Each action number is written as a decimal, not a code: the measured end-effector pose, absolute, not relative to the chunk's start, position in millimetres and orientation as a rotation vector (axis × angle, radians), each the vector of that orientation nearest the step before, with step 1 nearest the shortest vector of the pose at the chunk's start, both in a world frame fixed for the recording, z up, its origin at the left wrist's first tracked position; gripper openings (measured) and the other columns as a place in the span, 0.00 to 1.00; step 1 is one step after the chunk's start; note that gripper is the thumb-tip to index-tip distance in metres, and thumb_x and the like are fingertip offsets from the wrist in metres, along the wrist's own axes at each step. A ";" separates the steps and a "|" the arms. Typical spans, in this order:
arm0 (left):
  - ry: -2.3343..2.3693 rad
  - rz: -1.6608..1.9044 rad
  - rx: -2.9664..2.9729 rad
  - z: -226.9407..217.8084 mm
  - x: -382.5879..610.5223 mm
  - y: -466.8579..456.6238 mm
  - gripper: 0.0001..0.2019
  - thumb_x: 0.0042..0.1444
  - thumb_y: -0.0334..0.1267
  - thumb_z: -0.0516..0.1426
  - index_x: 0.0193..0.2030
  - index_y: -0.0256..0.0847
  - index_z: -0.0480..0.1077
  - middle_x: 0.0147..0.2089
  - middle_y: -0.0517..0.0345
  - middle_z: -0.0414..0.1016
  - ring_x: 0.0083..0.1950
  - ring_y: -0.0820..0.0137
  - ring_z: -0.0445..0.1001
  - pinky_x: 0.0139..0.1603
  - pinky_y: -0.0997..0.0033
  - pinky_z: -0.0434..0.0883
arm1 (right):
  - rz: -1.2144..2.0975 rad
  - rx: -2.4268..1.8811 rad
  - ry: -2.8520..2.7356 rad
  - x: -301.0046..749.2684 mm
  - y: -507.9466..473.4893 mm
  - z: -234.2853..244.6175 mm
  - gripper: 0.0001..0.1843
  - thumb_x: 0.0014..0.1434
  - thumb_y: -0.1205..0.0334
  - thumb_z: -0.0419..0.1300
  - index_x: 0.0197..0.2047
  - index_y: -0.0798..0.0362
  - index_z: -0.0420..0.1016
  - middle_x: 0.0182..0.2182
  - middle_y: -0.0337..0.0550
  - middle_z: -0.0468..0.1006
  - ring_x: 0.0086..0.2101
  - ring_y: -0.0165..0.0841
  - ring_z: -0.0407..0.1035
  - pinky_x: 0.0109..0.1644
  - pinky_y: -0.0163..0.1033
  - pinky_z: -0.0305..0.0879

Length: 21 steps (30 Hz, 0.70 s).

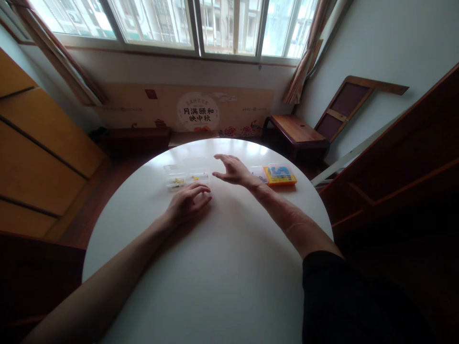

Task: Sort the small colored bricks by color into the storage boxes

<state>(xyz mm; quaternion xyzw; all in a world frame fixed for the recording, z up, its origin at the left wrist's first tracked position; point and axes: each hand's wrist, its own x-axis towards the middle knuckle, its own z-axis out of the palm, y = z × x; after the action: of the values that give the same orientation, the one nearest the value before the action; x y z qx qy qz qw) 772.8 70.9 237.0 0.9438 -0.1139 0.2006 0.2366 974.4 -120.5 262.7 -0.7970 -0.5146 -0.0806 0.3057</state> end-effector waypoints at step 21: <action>-0.265 0.586 2.613 238.0 774.2 79.2 0.37 0.61 0.62 0.68 0.72 0.49 0.69 0.67 0.47 0.78 0.66 0.47 0.78 0.68 0.44 0.74 | -0.337 -2.026 -1.522 922.3 -170.6 249.9 0.21 0.71 0.69 0.59 0.62 0.45 0.83 0.56 0.47 0.86 0.54 0.44 0.79 0.64 0.57 0.75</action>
<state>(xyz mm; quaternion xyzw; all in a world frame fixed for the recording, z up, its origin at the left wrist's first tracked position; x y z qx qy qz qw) 774.2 79.2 238.0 0.9465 -0.0960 0.2122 0.2233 922.3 -170.6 249.9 -0.7587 -0.5702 -0.1262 0.2886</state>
